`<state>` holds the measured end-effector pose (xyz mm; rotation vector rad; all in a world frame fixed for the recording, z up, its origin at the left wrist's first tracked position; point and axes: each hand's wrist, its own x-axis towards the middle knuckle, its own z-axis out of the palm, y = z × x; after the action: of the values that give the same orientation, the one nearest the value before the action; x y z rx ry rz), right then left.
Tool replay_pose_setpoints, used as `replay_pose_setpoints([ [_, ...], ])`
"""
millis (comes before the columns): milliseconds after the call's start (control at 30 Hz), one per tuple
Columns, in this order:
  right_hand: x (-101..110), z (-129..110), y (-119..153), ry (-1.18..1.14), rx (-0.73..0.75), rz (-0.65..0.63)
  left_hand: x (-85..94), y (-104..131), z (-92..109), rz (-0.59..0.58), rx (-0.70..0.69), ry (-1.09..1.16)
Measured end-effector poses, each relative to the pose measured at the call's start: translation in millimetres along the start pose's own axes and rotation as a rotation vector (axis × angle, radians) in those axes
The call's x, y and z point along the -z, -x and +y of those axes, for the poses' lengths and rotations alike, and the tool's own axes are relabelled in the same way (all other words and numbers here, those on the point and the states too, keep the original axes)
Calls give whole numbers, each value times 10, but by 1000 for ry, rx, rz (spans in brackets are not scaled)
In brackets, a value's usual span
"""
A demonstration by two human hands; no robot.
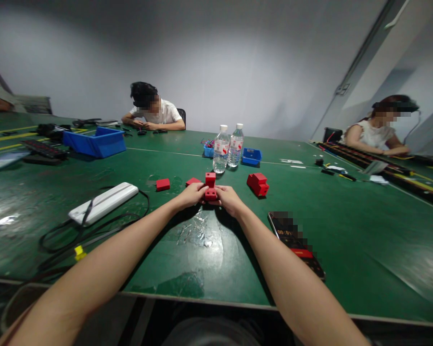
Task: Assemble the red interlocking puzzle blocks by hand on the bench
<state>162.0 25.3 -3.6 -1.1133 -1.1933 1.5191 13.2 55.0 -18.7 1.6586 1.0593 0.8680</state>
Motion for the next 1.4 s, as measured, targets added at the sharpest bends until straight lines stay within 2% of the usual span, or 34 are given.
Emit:
replay_pose_setpoints([
  [267,16,22,-23,-11,2,-5,2,9,8,5,-7,15],
  [700,51,6,16,-164,-9,-44,2,19,4,-3,22,129],
  [967,9,10,0,-82,16,5,40,10,-15,-50,19,171],
  [1200,49,19,5,-76,12,-86,65,42,27,-84,29,196],
  [1400,53,35,-12,-89,15,-93,80,38,23,-95,33,221],
])
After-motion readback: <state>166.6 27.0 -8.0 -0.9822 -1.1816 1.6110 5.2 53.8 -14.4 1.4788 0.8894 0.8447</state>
